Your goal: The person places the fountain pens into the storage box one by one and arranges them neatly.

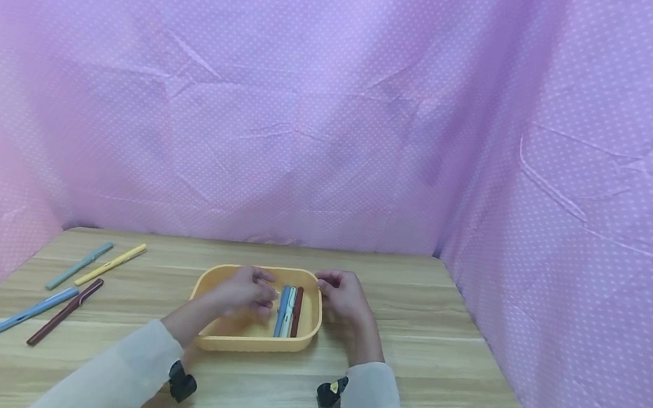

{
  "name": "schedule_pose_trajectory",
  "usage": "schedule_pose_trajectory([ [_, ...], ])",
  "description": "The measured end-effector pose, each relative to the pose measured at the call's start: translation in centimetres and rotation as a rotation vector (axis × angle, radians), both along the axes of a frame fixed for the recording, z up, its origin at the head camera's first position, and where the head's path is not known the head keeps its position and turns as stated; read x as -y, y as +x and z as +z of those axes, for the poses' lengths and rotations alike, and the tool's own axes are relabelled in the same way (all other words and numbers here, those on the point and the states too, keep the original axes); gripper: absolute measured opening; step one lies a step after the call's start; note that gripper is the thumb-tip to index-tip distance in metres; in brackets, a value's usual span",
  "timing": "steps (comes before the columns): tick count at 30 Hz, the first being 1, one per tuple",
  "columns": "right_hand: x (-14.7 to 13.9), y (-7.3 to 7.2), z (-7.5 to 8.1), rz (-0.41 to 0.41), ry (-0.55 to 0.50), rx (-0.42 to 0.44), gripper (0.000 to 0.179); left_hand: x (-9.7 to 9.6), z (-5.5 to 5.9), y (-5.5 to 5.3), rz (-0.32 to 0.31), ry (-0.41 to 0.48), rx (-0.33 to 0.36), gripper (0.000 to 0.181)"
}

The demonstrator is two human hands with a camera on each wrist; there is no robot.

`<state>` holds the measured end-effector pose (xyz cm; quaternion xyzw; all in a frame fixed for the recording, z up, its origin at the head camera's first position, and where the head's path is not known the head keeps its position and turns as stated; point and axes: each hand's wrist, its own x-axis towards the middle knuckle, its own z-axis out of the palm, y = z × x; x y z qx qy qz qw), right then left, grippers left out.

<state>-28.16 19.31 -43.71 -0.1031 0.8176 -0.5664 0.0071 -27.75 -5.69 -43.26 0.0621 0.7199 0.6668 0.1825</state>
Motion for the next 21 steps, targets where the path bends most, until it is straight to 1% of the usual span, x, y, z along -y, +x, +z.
schedule_pose_trajectory([
  [4, 0.1, 0.0, 0.1, -0.006, 0.015, 0.002, 0.021, 1.2, 1.0, -0.1, 0.02, 0.06, 0.017, 0.047],
  [7, 0.1, 0.0, 0.1, -0.013, 0.021, 0.006, 0.02, 2.2, 1.7, -0.2, 0.023, 0.095, 0.03, 0.049],
  [11, 0.0, -0.1, -0.1, -0.016, 0.023, 0.005, 0.019, 3.5, 2.1, -0.5, 0.029, 0.136, 0.029, 0.053],
  [14, 0.0, -0.1, -0.1, -0.015, 0.026, 0.001, 0.019, 4.6, 2.3, -0.7, 0.054, 0.169, 0.025, 0.053],
  [21, 0.0, 0.0, 0.0, -0.021, 0.029, 0.006, 0.019, 7.2, 3.1, -0.8, 0.078, 0.222, 0.01, 0.054],
])
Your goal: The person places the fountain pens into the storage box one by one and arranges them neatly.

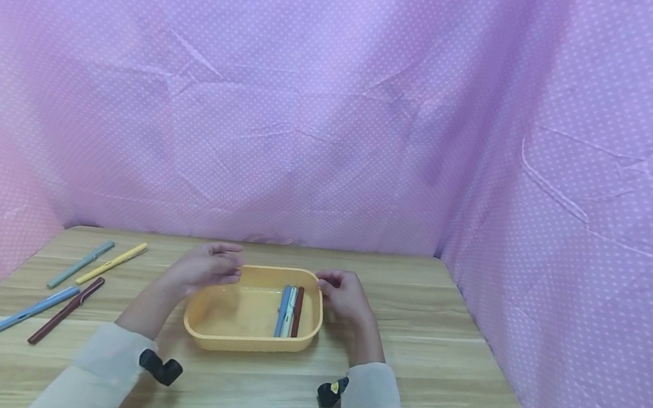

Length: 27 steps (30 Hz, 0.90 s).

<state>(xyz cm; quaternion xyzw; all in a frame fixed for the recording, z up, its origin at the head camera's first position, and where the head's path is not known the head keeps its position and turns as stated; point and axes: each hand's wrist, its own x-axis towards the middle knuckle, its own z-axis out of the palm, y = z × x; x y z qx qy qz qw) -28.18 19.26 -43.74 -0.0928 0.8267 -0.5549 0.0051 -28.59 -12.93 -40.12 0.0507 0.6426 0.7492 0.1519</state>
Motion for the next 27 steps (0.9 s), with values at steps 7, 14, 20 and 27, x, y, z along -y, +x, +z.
schedule_pose_trajectory([
  [7, -0.1, 0.0, 0.0, 0.018, -0.01, 0.006, 0.02, 3.0, 0.4, -0.2, 0.058, 0.021, -0.015, 0.058],
  [14, 0.0, 0.0, 0.2, 0.008, -0.005, 0.005, 0.02, 6.1, 0.6, -0.1, 0.165, 0.011, 0.011, 0.051],
  [20, 0.0, 0.1, 0.2, -0.003, -0.008, 0.007, 0.018, 8.8, 0.7, 0.6, 0.238, -0.078, -0.024, 0.05],
  [27, -0.1, 0.0, 0.0, 0.023, -0.013, 0.0, 0.019, 11.4, -0.1, 1.2, 0.291, -0.344, -0.096, 0.061],
])
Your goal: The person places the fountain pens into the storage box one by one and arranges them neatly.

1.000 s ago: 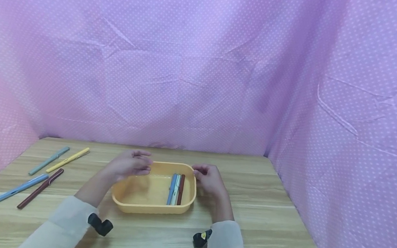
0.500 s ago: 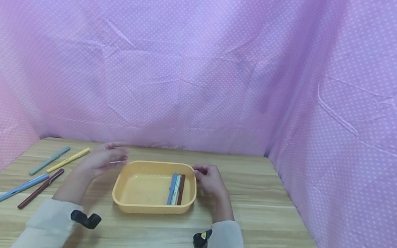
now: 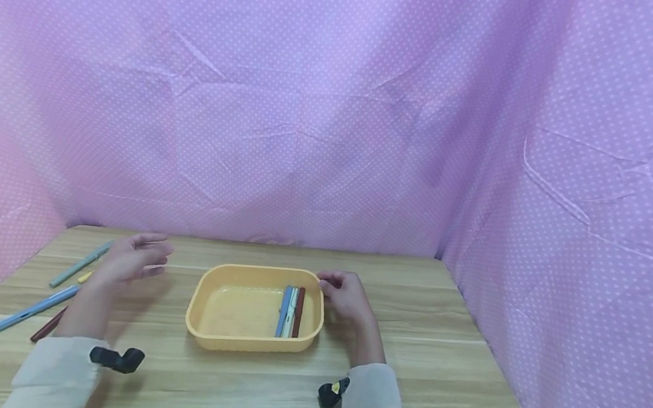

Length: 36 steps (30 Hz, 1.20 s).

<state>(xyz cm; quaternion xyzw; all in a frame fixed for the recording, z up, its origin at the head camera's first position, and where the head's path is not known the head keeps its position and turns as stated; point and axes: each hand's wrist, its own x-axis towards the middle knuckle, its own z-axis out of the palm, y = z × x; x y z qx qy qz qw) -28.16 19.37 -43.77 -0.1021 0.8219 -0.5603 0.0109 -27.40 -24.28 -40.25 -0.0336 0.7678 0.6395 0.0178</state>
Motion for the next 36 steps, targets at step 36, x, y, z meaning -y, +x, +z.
schedule_pose_trajectory([
  [36, 0.1, -0.3, -0.2, -0.026, 0.017, 0.001, 0.019, 8.5, -2.0, 2.2, 0.233, -0.342, 0.071, 0.068],
])
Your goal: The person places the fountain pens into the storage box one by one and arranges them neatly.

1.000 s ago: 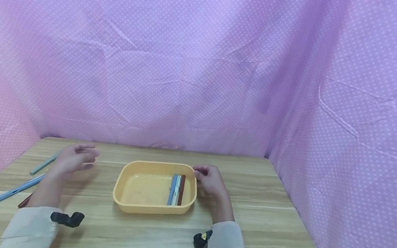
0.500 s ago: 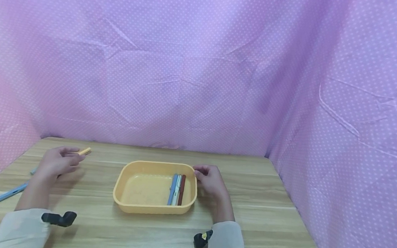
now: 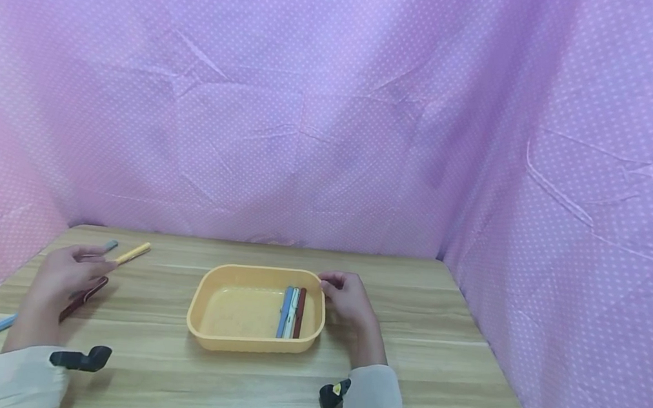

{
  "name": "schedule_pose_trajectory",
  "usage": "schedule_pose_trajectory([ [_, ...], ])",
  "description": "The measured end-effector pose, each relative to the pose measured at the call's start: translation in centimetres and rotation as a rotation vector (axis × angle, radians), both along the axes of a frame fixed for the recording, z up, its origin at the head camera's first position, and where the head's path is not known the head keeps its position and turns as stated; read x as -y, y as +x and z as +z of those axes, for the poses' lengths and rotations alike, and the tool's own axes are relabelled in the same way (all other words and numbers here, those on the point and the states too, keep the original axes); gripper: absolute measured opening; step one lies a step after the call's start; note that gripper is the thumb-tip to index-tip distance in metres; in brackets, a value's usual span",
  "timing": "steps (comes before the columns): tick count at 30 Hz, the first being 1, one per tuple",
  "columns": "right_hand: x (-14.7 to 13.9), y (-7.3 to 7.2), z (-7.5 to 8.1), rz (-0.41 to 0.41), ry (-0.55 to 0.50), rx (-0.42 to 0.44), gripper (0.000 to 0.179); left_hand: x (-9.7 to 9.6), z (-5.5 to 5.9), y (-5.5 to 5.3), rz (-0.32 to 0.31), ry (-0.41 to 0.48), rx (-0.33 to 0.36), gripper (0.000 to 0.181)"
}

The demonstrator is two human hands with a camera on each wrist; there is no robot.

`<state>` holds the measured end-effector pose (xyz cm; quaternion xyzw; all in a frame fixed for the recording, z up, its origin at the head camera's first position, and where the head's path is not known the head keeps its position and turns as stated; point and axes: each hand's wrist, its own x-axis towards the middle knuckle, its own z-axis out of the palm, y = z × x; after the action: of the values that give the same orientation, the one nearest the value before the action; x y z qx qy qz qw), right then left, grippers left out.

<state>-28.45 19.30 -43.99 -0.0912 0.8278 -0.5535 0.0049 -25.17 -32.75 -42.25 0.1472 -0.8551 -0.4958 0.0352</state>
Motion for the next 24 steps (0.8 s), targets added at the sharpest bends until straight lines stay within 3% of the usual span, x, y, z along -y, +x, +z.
schedule_pose_trajectory([
  [6, -0.1, 0.1, 0.1, 0.001, 0.0, 0.001, 0.018, 1.2, 0.0, 0.5, -0.015, -0.067, 0.064, 0.07],
  [11, -0.2, 0.2, 0.1, 0.003, -0.008, 0.001, 0.019, 1.9, 0.0, 0.8, -0.04, -0.021, 0.117, 0.071],
  [14, -0.2, 0.2, 0.2, 0.001, -0.006, -0.001, 0.019, 2.7, -0.1, 1.1, -0.057, -0.042, 0.144, 0.074],
  [19, -0.2, 0.2, 0.3, 0.003, -0.003, 0.002, 0.019, 3.8, -0.3, 1.5, -0.064, -0.151, 0.153, 0.071],
  [24, -0.2, 0.0, 0.4, 0.011, 0.003, 0.009, 0.019, 4.8, -0.5, 1.9, -0.127, -0.147, 0.151, 0.065],
])
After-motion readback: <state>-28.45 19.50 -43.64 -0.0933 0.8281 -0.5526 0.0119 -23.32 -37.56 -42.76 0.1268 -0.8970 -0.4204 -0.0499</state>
